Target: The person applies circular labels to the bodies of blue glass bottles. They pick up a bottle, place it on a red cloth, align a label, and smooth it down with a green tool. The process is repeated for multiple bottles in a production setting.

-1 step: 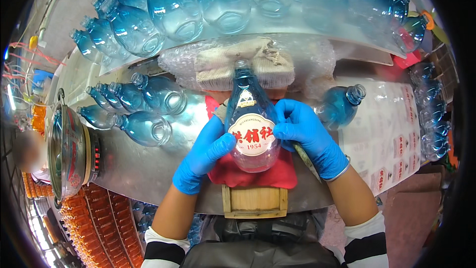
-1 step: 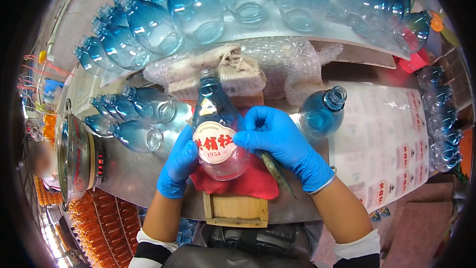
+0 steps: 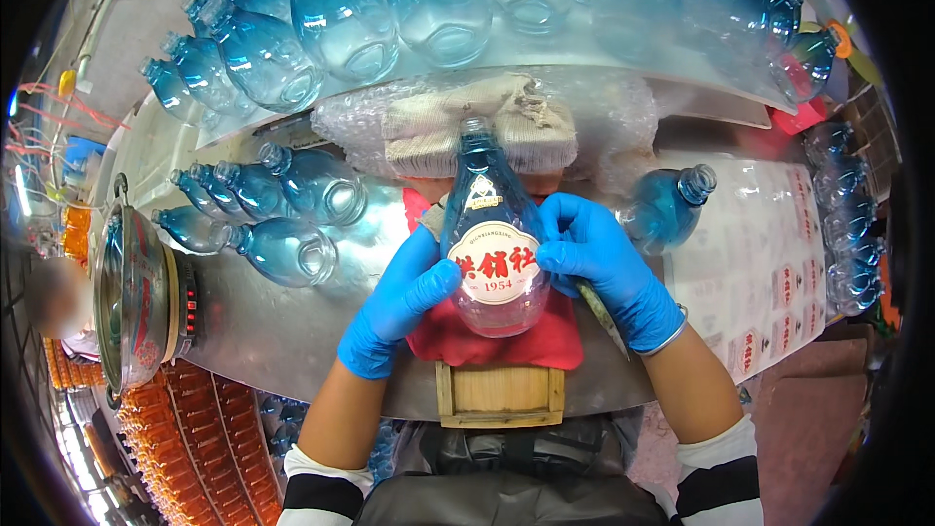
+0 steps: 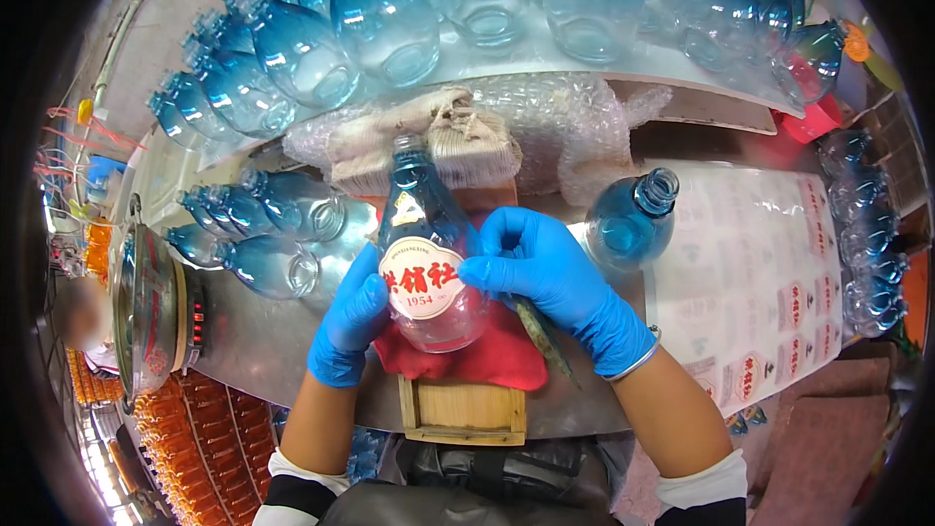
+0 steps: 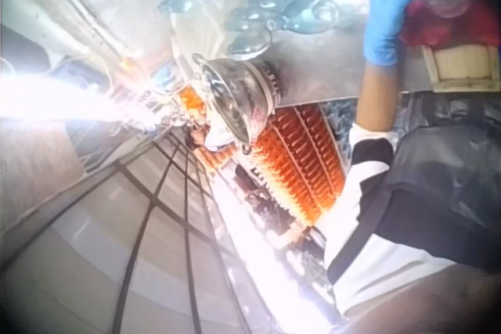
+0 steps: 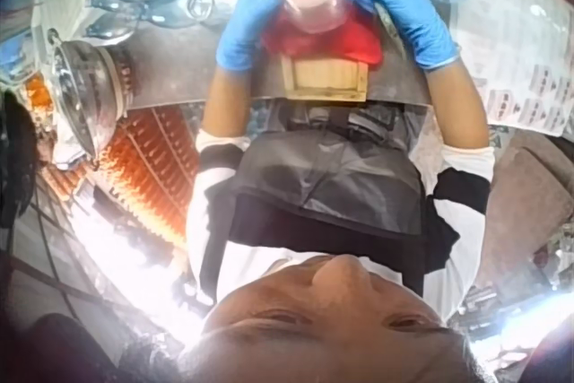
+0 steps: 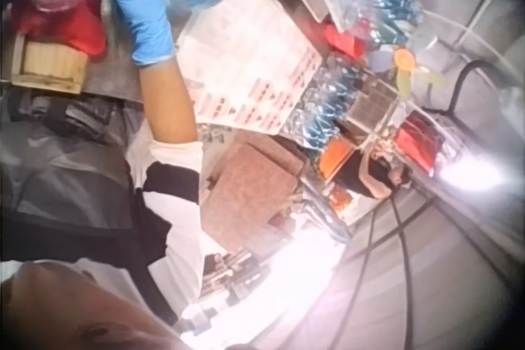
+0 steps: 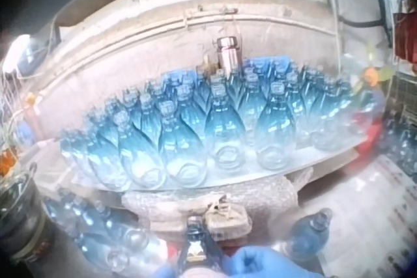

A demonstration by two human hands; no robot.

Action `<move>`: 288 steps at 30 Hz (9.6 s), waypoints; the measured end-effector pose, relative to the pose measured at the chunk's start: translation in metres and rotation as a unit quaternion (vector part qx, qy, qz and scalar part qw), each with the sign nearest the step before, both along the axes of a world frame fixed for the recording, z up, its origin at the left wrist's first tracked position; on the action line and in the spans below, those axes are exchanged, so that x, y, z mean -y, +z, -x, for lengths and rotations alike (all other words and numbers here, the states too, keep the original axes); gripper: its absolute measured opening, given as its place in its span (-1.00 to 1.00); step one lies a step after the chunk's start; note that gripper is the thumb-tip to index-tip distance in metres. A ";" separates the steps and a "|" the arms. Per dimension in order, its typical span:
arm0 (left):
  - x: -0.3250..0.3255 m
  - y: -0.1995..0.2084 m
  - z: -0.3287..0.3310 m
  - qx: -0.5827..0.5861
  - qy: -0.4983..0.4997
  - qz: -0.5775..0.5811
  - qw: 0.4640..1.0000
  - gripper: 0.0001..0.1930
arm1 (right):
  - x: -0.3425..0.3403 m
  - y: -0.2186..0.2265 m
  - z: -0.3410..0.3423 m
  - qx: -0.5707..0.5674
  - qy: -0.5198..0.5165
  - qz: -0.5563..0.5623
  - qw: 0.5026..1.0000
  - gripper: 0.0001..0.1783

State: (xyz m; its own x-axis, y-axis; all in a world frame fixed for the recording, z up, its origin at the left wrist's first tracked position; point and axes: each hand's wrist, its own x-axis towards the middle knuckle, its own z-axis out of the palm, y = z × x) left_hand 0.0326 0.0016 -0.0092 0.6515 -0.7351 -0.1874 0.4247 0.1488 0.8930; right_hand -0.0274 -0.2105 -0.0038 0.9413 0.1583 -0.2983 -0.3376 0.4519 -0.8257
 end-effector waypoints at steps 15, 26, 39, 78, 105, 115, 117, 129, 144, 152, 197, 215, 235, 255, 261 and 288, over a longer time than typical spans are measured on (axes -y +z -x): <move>0.000 -0.007 -0.001 0.006 0.017 0.006 1.000 -0.11 | -0.011 0.017 0.001 -0.033 -0.023 0.050 0.998 -0.70; 0.018 -0.004 0.012 -0.007 0.080 0.011 0.997 -0.32 | -0.021 0.017 0.000 -0.055 -0.087 0.096 0.990 -0.71; 0.003 -0.014 0.004 0.075 0.015 0.010 0.997 -0.28 | -0.010 0.007 0.005 -0.012 -0.042 0.089 0.995 -0.77; 0.004 0.012 0.053 0.586 0.101 -0.333 0.732 -0.13 | -0.056 0.048 0.049 0.084 -0.364 0.247 0.894 -0.78; 0.007 0.013 0.042 0.536 0.101 -0.299 0.783 0.13 | -0.035 0.027 0.025 0.030 -0.377 0.268 0.886 -0.78; 0.005 0.008 0.038 0.418 0.130 -0.198 0.877 0.09 | -0.021 0.115 -0.022 0.293 0.017 0.561 0.774 -0.80; 0.003 0.005 0.041 0.414 0.158 -0.199 0.874 0.08 | -0.024 0.106 -0.051 0.338 -0.014 0.562 0.755 -0.78; 0.012 -0.006 0.048 0.337 0.232 -0.117 0.905 0.11 | -0.052 0.083 0.048 0.548 0.095 0.708 0.435 -0.61; -0.004 0.010 0.050 0.629 0.152 -0.289 0.705 -0.52 | -0.024 0.060 0.075 0.352 -0.166 0.619 0.682 -0.57; -0.006 0.003 0.049 0.545 0.135 -0.291 0.775 -0.43 | -0.023 0.049 0.076 0.334 -0.216 0.573 0.716 -0.60; -0.015 0.008 0.045 0.553 0.091 -0.206 0.802 -0.23 | -0.029 0.024 0.092 0.536 -0.046 0.672 0.508 -0.62; 0.005 -0.009 0.049 0.422 0.148 -0.252 0.858 0.03 | 0.014 0.025 0.070 0.586 -0.040 0.661 0.467 -0.64; 0.012 0.030 0.051 0.270 0.133 -0.160 0.940 -0.10 | 0.006 0.003 0.063 0.071 -0.225 0.183 0.954 -0.78; -0.001 0.002 0.032 0.148 0.102 0.008 0.984 -0.03 | -0.018 -0.002 0.040 0.047 -0.048 0.127 0.990 -0.70; -0.017 -0.008 0.024 0.190 0.060 -0.036 0.979 0.04 | -0.005 -0.001 0.034 0.038 -0.029 0.108 0.993 -0.79; 0.000 -0.015 0.034 0.425 0.122 -0.056 0.895 -0.09 | -0.003 0.006 0.046 0.484 -0.183 0.422 0.744 -0.64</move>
